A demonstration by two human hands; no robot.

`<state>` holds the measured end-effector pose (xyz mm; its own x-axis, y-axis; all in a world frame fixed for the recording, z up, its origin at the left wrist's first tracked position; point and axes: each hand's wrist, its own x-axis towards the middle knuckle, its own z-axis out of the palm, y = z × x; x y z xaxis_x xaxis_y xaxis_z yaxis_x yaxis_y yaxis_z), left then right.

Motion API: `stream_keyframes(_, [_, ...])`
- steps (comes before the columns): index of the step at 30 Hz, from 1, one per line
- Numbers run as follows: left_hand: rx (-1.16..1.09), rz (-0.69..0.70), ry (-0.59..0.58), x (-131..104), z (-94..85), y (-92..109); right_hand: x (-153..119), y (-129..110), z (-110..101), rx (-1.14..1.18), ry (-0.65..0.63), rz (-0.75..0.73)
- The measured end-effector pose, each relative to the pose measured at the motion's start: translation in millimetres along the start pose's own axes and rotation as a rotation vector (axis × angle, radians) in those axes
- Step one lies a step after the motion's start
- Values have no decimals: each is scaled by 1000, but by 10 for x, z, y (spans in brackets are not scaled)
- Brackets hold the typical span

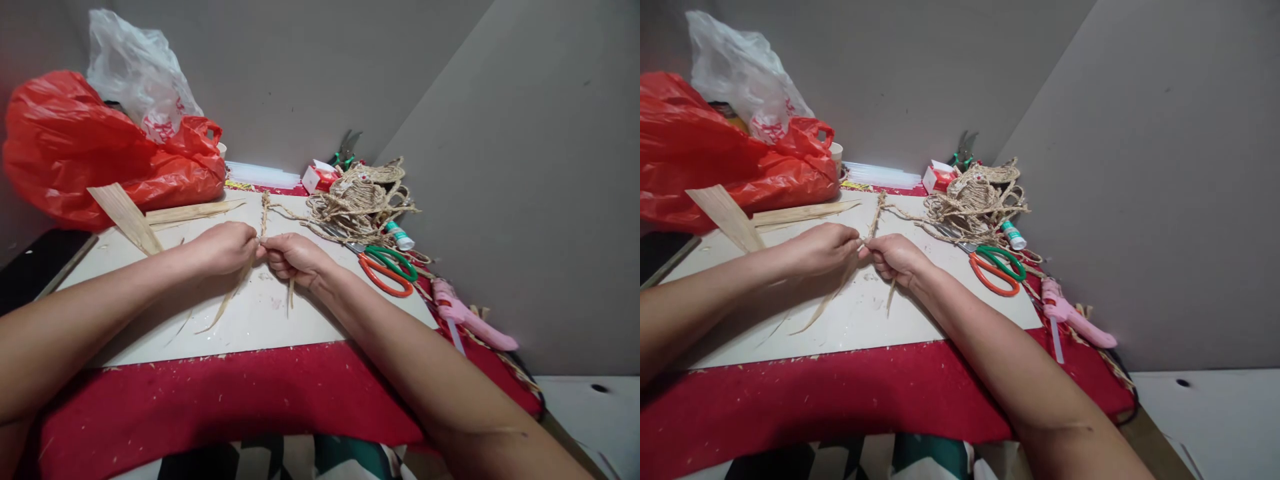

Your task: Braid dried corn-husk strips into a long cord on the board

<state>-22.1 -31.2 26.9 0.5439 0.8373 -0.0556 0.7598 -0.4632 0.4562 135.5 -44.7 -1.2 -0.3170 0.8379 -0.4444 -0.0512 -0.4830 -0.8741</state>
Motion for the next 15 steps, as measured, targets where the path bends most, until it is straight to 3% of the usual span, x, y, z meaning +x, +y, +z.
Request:
stream_keyframes(4, [185, -71, 29, -114, 141, 151, 11, 43, 27, 87, 6, 11])
stream_keyframes(10, [71, -40, 73, -237, 383, 207, 15, 80, 43, 99, 36, -4])
stream_keyframes(12, [73, 17, 31, -328, 422, 281, 2, 59, 34, 99, 22, 3])
stream_keyframes(15, [106, 177, -172, -472, 401, 433, -12, 14, 2, 107, -16, 27])
